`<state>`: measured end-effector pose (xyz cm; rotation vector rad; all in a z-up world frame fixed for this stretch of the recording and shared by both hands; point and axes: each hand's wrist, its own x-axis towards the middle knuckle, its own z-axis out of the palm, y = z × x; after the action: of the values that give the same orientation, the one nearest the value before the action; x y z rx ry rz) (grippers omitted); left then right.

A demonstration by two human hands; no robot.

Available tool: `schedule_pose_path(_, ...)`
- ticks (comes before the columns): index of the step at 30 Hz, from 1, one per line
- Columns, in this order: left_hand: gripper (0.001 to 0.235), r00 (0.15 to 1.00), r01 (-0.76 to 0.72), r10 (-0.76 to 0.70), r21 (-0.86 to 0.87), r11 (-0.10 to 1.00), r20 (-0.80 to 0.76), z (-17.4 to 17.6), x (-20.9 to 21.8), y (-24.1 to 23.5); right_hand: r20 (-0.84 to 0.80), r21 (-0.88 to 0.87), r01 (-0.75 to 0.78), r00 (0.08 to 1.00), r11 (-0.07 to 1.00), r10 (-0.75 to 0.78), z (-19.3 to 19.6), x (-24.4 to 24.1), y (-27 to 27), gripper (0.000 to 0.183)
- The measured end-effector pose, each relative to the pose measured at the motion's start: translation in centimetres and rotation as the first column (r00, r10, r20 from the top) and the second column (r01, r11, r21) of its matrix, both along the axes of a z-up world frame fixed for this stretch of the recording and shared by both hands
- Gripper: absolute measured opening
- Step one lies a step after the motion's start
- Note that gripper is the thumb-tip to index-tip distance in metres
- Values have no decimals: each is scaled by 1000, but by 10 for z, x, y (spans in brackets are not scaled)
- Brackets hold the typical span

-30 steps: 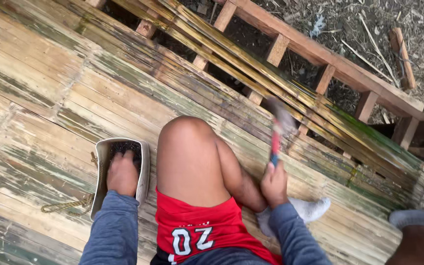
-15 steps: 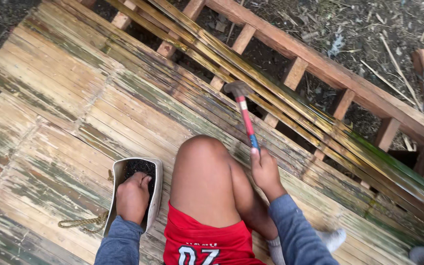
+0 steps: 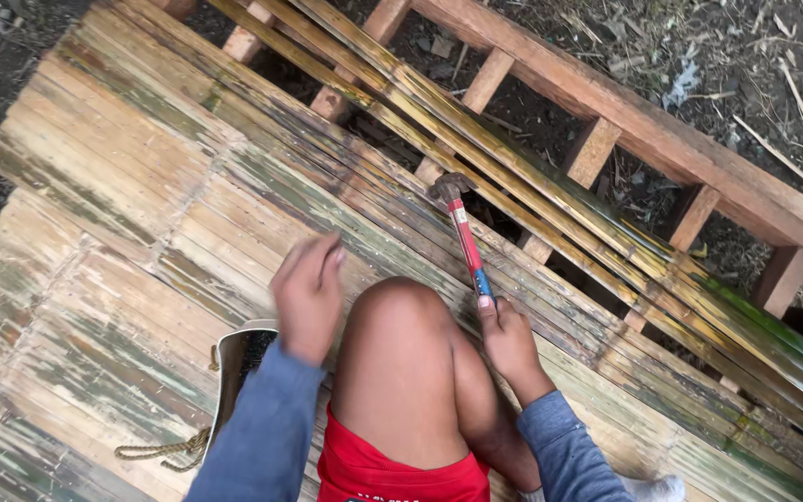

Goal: The person sits on a bamboo floor and uses a hammer to drive nails into bamboo slats attached to a wooden frame. They repeatedly pick up nails from a nearby container and hammer them into place.

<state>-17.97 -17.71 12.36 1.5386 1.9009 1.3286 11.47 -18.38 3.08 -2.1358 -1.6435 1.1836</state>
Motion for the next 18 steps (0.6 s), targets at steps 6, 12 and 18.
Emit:
schedule_pose_path(6,16,978,182,-187,59,981,87,-75,43,141,-22,9,0,1000,1000,0,2,4,-11,42)
schedule_pose_path(12,16,919,368,-378,-105,924,-109,-136,44,163,-37,-67,20,999,998,-23,10,7,-7,41)
schedule_pose_path(18,27,933,356,-358,-40,933,-40,-149,37,162,-93,41,19,996,999,-15,32,-5,0,43)
